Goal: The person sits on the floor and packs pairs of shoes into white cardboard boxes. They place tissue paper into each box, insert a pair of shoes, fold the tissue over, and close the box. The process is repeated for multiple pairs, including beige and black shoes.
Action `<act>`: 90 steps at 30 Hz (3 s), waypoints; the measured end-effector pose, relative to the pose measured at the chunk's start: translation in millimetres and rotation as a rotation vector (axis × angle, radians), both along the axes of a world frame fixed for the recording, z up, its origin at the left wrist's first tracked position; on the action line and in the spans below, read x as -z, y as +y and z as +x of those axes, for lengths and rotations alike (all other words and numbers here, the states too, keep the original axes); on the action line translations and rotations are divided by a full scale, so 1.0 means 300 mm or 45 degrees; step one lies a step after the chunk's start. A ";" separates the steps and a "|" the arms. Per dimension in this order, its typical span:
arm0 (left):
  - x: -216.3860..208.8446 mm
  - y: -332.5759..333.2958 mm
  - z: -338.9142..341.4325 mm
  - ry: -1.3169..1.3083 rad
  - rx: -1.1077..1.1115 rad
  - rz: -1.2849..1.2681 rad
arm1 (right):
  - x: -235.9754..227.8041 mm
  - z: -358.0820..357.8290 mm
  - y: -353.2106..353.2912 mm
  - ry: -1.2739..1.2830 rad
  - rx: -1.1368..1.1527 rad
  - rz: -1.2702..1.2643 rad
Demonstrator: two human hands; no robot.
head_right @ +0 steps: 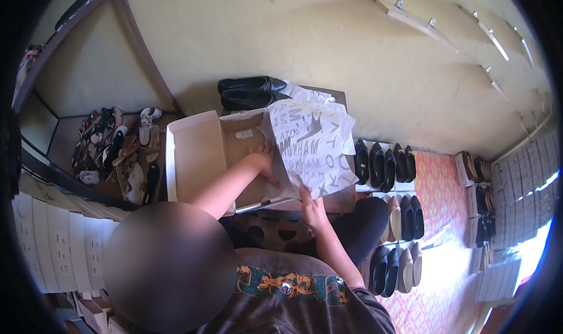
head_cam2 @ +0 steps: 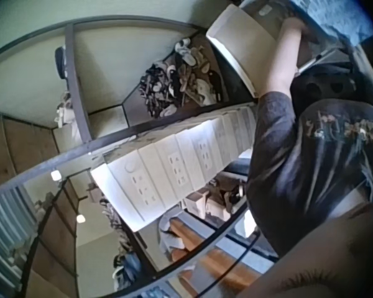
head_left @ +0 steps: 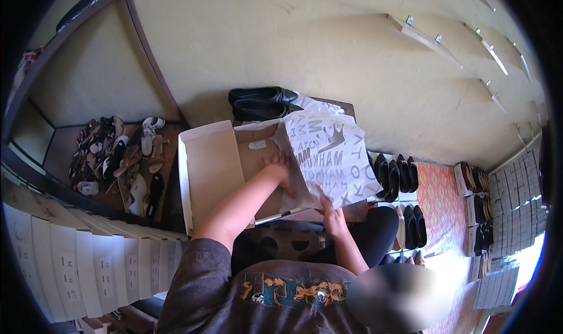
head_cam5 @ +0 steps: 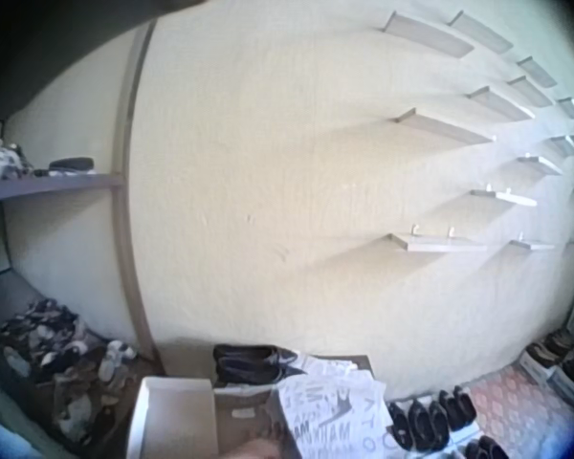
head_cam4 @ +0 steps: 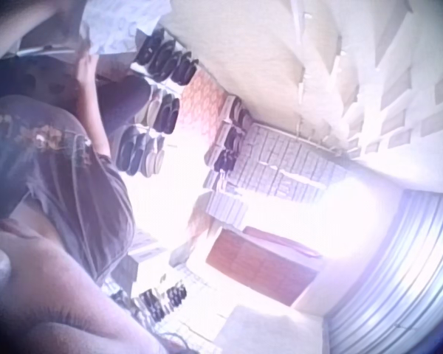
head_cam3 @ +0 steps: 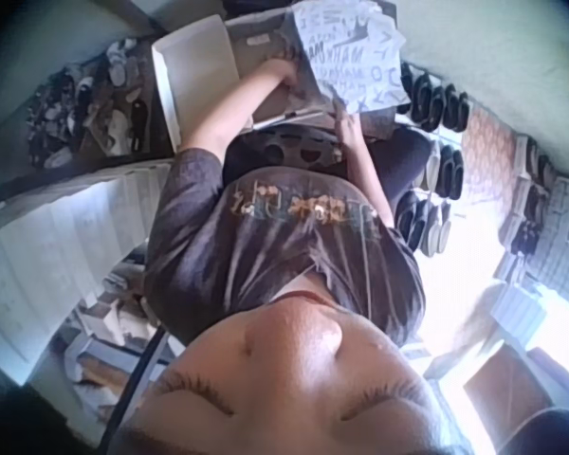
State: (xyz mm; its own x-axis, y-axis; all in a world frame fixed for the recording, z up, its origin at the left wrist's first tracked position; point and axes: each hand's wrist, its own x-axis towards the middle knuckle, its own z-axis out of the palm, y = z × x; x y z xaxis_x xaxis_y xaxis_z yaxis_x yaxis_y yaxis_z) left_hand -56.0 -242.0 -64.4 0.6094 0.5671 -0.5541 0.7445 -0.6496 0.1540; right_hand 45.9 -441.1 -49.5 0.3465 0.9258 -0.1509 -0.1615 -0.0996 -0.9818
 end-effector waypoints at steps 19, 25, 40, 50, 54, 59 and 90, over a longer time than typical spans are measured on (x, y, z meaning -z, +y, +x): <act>-0.026 -0.170 0.064 0.135 0.108 0.124 | -0.006 0.045 0.006 0.184 0.025 -0.170; 0.260 -0.137 0.051 0.104 -0.065 0.271 | -0.018 0.031 0.026 0.218 0.006 -0.164; 0.072 -0.134 -0.022 -0.020 -0.084 0.090 | -0.019 0.028 0.020 0.189 0.033 -0.138; 0.014 -0.059 -0.017 -0.044 -0.154 -0.028 | 0.015 0.045 0.015 0.002 -0.154 -0.188; 0.030 -0.086 -0.027 -0.147 -0.225 -0.033 | 0.035 0.042 0.014 -0.078 -0.126 -0.078; -0.006 -0.069 -0.031 -0.089 -0.140 -0.019 | -0.008 0.042 0.018 -0.161 -0.208 -0.040; -0.074 0.826 0.234 -0.337 -0.681 0.225 | -0.173 0.132 0.051 -0.296 -0.638 -0.335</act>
State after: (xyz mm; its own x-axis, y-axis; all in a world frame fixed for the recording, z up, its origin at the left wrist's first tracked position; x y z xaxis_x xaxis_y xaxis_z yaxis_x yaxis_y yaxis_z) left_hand 14.3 5.8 -42.3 0.3194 0.9013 -0.2927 0.9251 -0.2297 0.3024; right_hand 85.3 -425.7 2.4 -0.0701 0.9266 -0.3695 0.1834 -0.3521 -0.9178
